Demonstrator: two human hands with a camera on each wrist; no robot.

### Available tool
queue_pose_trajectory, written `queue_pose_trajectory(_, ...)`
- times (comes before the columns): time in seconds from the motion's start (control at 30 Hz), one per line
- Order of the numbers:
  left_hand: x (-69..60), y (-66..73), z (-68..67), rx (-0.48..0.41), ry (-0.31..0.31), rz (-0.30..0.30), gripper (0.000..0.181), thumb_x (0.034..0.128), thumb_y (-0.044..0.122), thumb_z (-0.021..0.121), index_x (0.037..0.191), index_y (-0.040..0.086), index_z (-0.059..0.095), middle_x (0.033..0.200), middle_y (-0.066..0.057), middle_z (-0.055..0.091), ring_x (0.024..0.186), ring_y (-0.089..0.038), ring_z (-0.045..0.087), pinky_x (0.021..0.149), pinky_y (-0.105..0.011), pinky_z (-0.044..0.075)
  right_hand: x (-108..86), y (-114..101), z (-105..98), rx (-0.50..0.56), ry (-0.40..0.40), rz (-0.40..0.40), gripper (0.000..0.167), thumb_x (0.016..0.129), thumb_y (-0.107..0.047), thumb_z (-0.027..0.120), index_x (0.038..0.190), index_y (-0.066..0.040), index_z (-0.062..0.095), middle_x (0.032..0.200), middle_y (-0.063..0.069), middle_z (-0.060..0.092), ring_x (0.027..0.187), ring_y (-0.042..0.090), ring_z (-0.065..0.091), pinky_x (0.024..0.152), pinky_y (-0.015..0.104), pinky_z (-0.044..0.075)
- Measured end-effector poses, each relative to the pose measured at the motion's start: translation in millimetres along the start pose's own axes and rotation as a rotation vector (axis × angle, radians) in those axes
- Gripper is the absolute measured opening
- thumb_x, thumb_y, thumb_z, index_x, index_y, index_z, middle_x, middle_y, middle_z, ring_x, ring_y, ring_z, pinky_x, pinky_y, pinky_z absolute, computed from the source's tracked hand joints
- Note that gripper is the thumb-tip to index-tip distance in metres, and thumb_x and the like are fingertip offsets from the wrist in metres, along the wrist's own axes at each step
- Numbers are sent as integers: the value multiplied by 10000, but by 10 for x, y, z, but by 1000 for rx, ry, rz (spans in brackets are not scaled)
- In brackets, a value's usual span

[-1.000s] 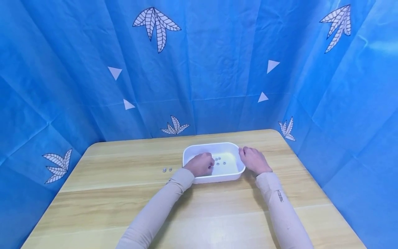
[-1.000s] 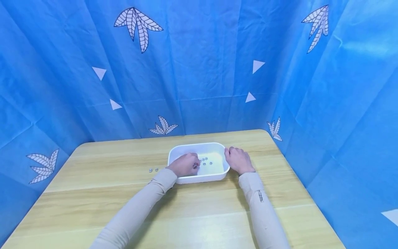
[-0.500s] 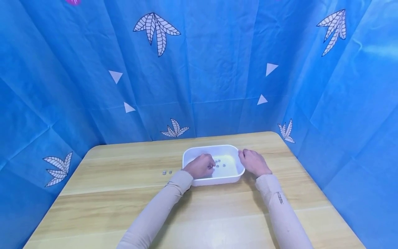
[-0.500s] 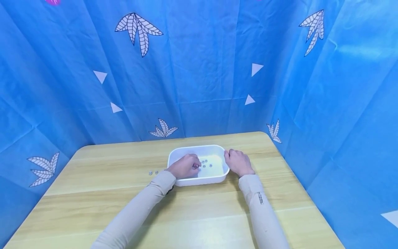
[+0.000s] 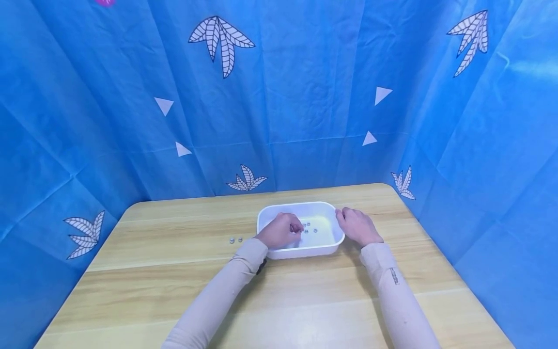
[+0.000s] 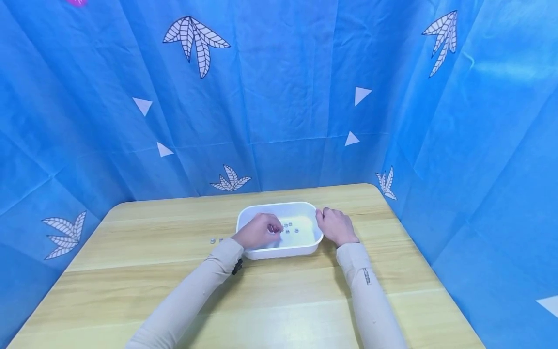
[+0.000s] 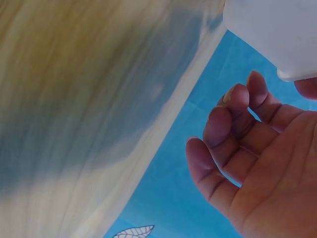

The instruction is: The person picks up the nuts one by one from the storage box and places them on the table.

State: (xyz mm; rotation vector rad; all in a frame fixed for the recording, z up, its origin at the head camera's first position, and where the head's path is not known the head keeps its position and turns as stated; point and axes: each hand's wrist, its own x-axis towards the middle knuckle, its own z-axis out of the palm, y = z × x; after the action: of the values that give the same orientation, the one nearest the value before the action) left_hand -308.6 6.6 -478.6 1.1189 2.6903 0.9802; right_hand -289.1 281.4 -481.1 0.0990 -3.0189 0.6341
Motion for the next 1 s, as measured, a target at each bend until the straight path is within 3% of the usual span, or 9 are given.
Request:
queue_pose_trajectory(0.23,-57,16,-69,-81,37,-28,149,896,78,760,1031,22,793,956,-60,796,842,-89,711,810,-202,592,3,22,-25,2,-5,-2,561,1102,-424,308,1116,12,661,1008,194,701,977,395,674,908,571,543)
queue_pose_trajectory(0.57,-127,9,-136,-216,103,-19,154,887,77,789,1024,5,793,971,-77,803,857,-121,732,835,-194,597,-7,40,-29,-7,-2,-2,554,1103,-425,308,1069,1,661,935,166,681,897,346,660,881,547,546)
queue_pose_trajectory(0.8,-189,26,-189,-297,132,-85,149,884,108,804,1026,64,802,981,-52,807,874,-100,732,838,-198,600,-2,21,-30,-5,-7,-2,551,1103,-428,310,1061,-4,659,924,158,677,870,326,651,862,536,544)
queue_pose_trajectory(1.0,-228,26,-258,-371,138,-122,190,878,100,811,1055,34,791,1004,-75,803,895,-124,743,842,-208,611,11,1,-31,-6,-8,-12,557,1104,-418,303,1058,8,660,927,167,680,857,325,646,853,542,543)
